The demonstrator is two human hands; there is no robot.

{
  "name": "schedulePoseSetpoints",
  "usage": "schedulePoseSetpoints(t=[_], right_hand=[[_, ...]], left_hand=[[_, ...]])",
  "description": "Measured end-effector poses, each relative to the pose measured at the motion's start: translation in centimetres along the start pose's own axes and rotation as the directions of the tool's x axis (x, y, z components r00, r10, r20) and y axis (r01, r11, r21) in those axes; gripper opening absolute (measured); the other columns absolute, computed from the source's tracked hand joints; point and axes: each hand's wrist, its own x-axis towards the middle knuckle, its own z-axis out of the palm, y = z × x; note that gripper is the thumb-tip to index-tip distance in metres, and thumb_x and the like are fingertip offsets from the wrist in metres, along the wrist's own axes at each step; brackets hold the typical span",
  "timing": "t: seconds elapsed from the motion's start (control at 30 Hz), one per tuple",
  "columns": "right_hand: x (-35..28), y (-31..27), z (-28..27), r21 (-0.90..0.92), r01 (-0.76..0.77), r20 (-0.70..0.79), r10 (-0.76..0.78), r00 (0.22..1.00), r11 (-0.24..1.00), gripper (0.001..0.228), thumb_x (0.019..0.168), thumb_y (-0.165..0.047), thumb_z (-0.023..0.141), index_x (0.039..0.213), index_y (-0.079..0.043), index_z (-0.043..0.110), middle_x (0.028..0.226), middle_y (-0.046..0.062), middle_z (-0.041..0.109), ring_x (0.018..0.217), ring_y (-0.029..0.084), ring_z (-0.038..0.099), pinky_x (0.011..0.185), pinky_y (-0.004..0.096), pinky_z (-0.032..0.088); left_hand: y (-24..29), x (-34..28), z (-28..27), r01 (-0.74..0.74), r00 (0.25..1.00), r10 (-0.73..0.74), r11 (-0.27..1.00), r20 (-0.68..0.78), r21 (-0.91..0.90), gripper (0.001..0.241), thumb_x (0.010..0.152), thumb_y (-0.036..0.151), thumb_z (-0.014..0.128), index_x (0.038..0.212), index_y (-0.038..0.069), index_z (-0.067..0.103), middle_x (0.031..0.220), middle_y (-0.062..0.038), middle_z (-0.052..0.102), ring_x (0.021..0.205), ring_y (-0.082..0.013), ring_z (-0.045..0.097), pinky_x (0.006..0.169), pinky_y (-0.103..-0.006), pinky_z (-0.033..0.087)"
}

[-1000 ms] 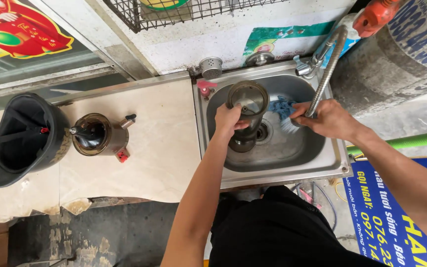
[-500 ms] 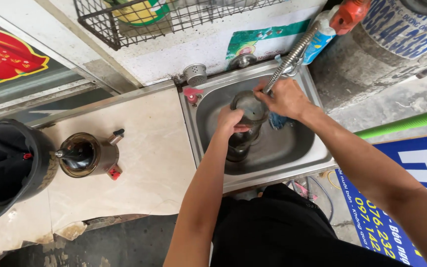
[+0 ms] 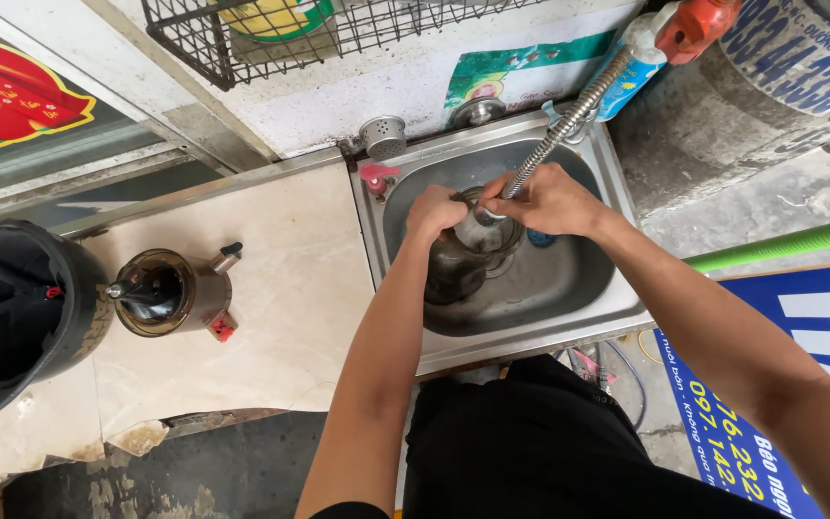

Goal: Disassembling and washing the components of a juicer in a sink.

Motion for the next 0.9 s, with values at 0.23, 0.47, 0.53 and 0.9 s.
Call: schedulePoseSetpoints(t=[0.23, 0.47, 0.53, 0.9], right_hand=[[0.5, 0.4, 0.8, 0.042, 0.032, -0.054, -0.03, 0.998, 0.999, 0.014, 0.095, -0.013, 0.075, 0.108, -0.009, 0.079, 0.09, 0.024, 0.076, 0.088, 0.047, 0.073, 0.069, 0.058, 0.06], [1.3, 2.3, 1.8, -0.042, 0.045, -0.088, -0.049, 0.995, 0.998, 0.018, 0.094, -0.018, 0.079, 0.111, -0.011, 0.077, 0.096, 0.022, 0.076, 0.087, 0.046, 0.073, 0.062, 0.059, 0.062], [1.1, 2.6, 1.6, -0.035, 0.067, -0.067, -0.07, 0.995, 0.997, 0.017, 0.095, -0.017, 0.078, 0.111, -0.01, 0.077, 0.095, 0.024, 0.076, 0.086, 0.047, 0.073, 0.061, 0.059, 0.062], [0.5, 3.1, 1.4, 0.027, 0.035, -0.038, -0.034, 0.999, 0.999, 0.018, 0.089, -0.02, 0.082, 0.106, -0.014, 0.081, 0.091, 0.022, 0.077, 0.085, 0.047, 0.073, 0.065, 0.059, 0.059]], left_hand=[[1.3, -1.5, -1.5, -0.174, 0.98, 0.163, 0.98, 0.118, 0.092, 0.076, 0.072, 0.023, 0.087, 0.137, -0.005, 0.06, 0.138, -0.031, 0.06, 0.134, -0.0513, 0.05, 0.11, -0.0614, 0.046], [-2.0, 0.0, 0.7, 0.055, 0.985, -0.097, 0.96, 0.142, 0.276, 0.098, 0.08, 0.045, 0.073, 0.16, 0.006, 0.032, 0.155, -0.027, 0.042, 0.129, -0.0532, 0.054, 0.069, -0.0615, 0.066], [-3.0, 1.7, 0.0, -0.026, 0.988, -0.022, 0.954, 0.156, 0.3, 0.084, 0.084, 0.034, 0.067, 0.157, 0.004, 0.037, 0.152, -0.028, 0.046, 0.129, -0.054, 0.053, 0.08, -0.064, 0.063], [-0.9, 5.4, 0.8, -0.128, 0.989, 0.143, 0.723, 0.035, 0.679, 0.017, 0.086, 0.002, 0.064, 0.096, -0.001, 0.077, 0.089, -0.025, 0.073, 0.079, -0.0416, 0.073, 0.064, -0.0547, 0.064]])
